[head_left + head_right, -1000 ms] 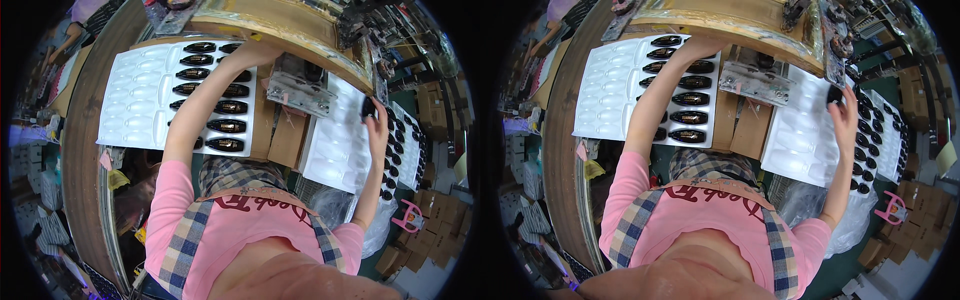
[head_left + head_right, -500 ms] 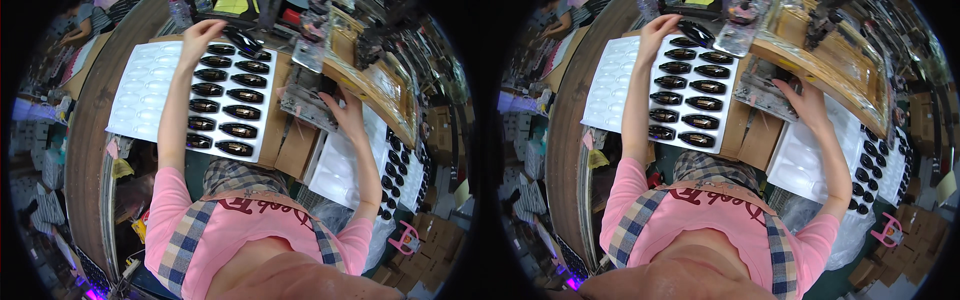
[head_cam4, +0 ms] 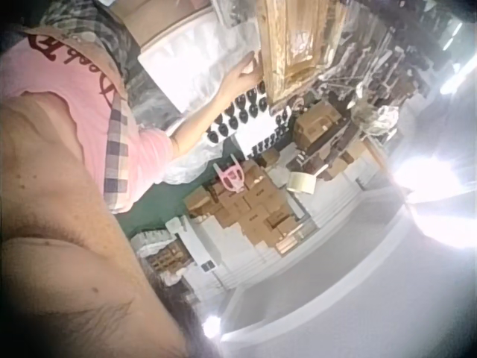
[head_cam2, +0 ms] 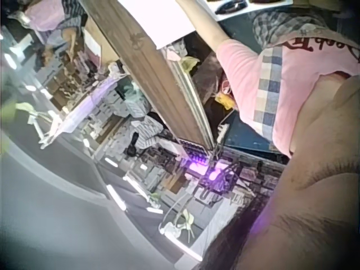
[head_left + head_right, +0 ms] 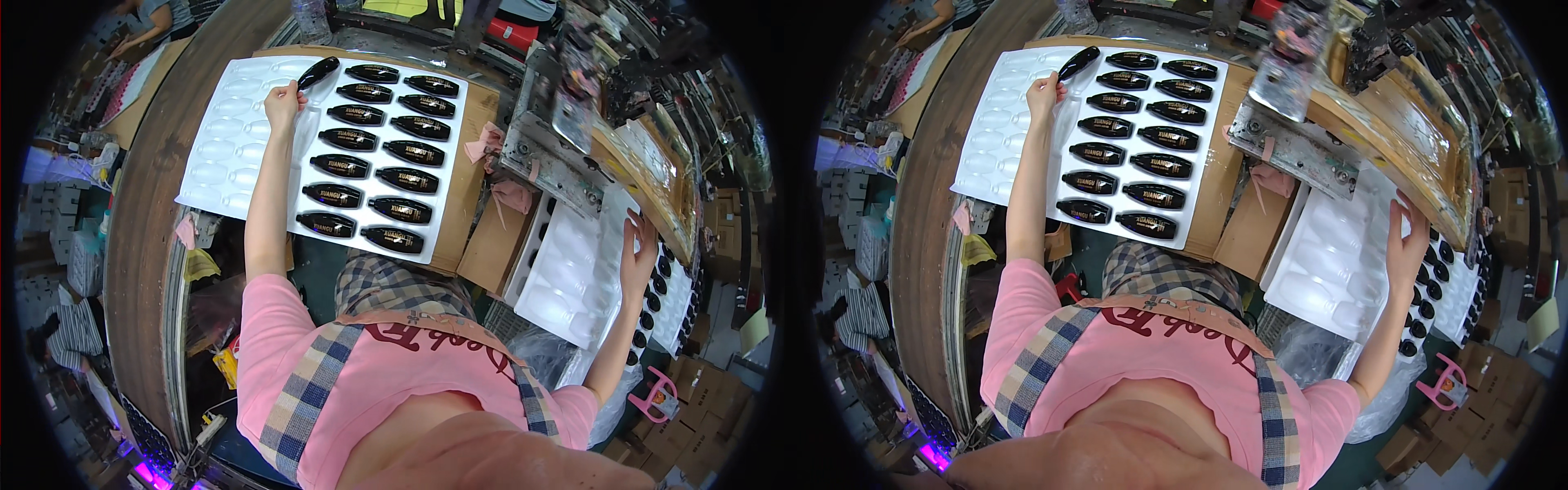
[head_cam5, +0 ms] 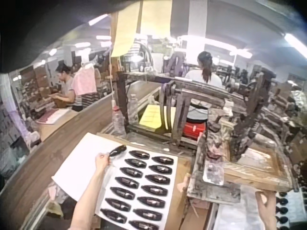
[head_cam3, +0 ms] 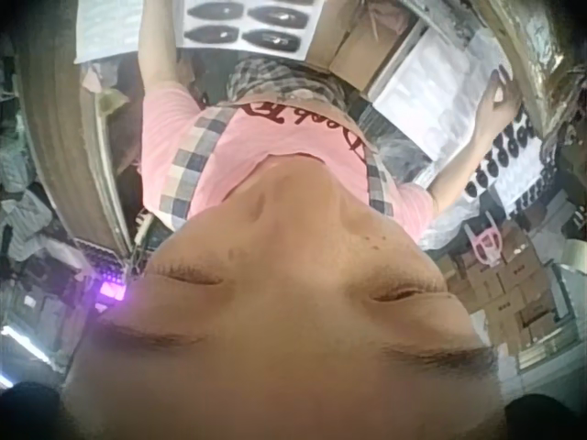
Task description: Manually placing items on a tray and operating a small screen printing machine to apply text to black objects.
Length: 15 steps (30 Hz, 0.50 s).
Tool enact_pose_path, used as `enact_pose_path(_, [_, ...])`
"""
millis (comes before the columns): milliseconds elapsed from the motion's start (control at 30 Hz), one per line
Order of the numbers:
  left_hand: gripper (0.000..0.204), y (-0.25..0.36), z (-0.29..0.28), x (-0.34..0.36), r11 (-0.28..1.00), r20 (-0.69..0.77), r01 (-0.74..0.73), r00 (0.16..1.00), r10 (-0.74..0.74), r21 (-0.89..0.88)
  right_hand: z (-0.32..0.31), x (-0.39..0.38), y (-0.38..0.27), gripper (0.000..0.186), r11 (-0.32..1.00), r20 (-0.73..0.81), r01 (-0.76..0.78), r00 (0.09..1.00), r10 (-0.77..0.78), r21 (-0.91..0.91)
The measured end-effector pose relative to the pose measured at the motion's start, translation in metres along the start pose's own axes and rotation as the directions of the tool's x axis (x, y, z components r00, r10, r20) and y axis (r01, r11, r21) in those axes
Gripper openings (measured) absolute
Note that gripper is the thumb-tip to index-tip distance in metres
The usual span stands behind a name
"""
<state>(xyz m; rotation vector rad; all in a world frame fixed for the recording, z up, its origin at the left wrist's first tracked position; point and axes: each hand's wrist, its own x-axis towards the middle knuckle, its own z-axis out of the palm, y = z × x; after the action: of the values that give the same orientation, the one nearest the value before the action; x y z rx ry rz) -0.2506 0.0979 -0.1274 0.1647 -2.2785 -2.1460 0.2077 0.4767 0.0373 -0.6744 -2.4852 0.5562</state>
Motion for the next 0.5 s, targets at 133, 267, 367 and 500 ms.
enact_pose_path(133, [0.030, 0.003, 0.002, -0.001, 0.994, 0.059, 0.085, 0.994, -0.089, 0.072, -0.007, -0.009, 0.015, 0.031, 1.000, -0.087, -0.016, 0.996, 0.018, 0.025])
enact_pose_path(267, [0.040, 0.004, 0.004, 0.000, 0.905, 0.026, -0.051, 0.999, 0.045, 0.423, -0.015, -0.011, 0.022, 0.031, 0.996, -0.075, -0.092, 0.993, 0.091, -0.020])
enact_pose_path(367, [0.042, 0.002, 0.005, -0.006, 0.645, 0.068, -0.230, 0.962, 0.266, 0.729, -0.014, -0.009, 0.020, 0.035, 0.995, -0.077, -0.077, 0.994, 0.081, 0.062])
enact_pose_path(500, [0.039, 0.007, 0.007, -0.020, 0.473, 0.159, -0.291, 0.941, 0.298, 0.832, -0.015, -0.002, 0.041, 0.041, 0.995, -0.102, -0.087, 0.991, 0.081, -0.052])
